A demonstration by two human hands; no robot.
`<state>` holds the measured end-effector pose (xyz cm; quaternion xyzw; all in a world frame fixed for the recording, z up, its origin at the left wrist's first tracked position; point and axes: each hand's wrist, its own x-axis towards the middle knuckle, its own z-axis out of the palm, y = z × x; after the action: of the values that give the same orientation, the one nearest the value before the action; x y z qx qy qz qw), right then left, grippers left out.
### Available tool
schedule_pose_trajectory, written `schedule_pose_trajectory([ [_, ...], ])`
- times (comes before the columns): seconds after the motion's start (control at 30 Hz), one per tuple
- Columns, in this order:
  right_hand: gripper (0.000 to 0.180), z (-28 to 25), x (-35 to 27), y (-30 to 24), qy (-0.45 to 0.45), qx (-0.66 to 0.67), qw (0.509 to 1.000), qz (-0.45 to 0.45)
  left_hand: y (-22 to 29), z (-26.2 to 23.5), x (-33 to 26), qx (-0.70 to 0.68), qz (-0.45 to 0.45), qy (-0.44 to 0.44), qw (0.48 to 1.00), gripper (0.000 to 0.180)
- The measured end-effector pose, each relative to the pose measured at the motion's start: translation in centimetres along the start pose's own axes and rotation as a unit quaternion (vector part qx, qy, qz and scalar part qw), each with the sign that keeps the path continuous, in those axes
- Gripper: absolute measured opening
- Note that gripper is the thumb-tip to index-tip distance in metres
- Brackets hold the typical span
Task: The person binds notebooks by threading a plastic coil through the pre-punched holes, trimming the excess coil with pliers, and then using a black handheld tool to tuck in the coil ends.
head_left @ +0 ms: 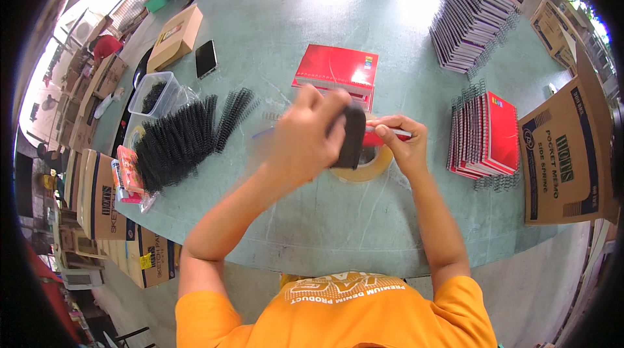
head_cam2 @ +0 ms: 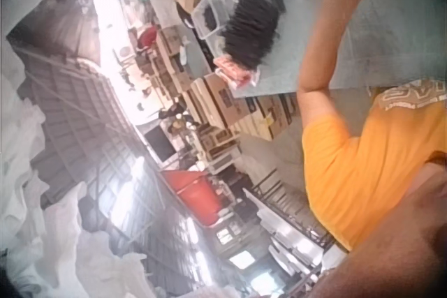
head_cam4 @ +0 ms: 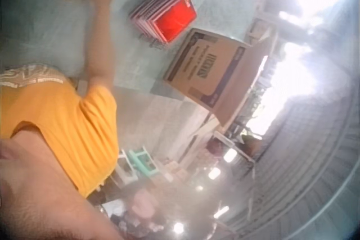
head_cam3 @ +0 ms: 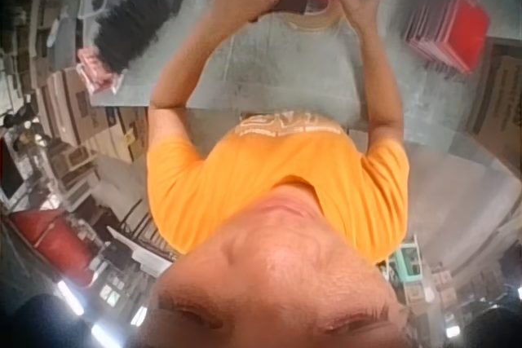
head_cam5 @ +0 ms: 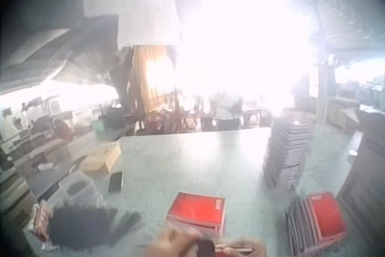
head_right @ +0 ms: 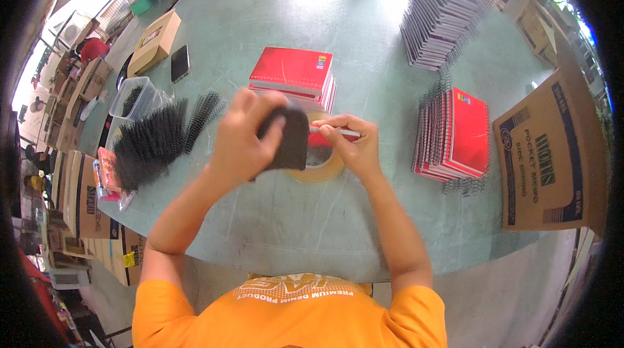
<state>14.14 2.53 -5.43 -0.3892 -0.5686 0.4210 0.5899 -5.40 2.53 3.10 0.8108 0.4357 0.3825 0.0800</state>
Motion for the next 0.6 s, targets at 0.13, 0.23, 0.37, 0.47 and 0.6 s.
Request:
schedule_pose_trajectory([
  [0.13, 0.012, -0.3, -0.4, 0.1, 0.031, -0.013, 0.998, 0.057, 1.0, -0.1, 0.5, -0.056, -0.035, 0.008, 0.998, 0.025],
  [0.23, 0.012, 0.0, -0.5, 0.4, 0.026, -0.035, 0.998, 0.040, 1.1, 0.6, -0.7, -0.115, 0.004, -0.051, 0.992, 0.025],
  [0.37, 0.026, 0.2, 0.0, -0.2, -0.043, -0.066, 0.997, 0.017, 1.3, 4.2, -5.5, -0.066, 0.092, -0.196, 0.974, 0.028],
  [0.47, 0.026, -0.6, 0.1, -1.4, -0.067, -0.197, 0.978, -0.030, 0.7, 3.2, -1.7, 0.023, 0.160, -0.014, 0.987, 0.025],
  [0.6, 0.016, 0.3, -0.3, -3.9, -0.034, -0.384, 0.911, -0.144, -2.7, 2.4, -0.6, 0.190, 0.169, -0.135, 0.958, 0.024],
])
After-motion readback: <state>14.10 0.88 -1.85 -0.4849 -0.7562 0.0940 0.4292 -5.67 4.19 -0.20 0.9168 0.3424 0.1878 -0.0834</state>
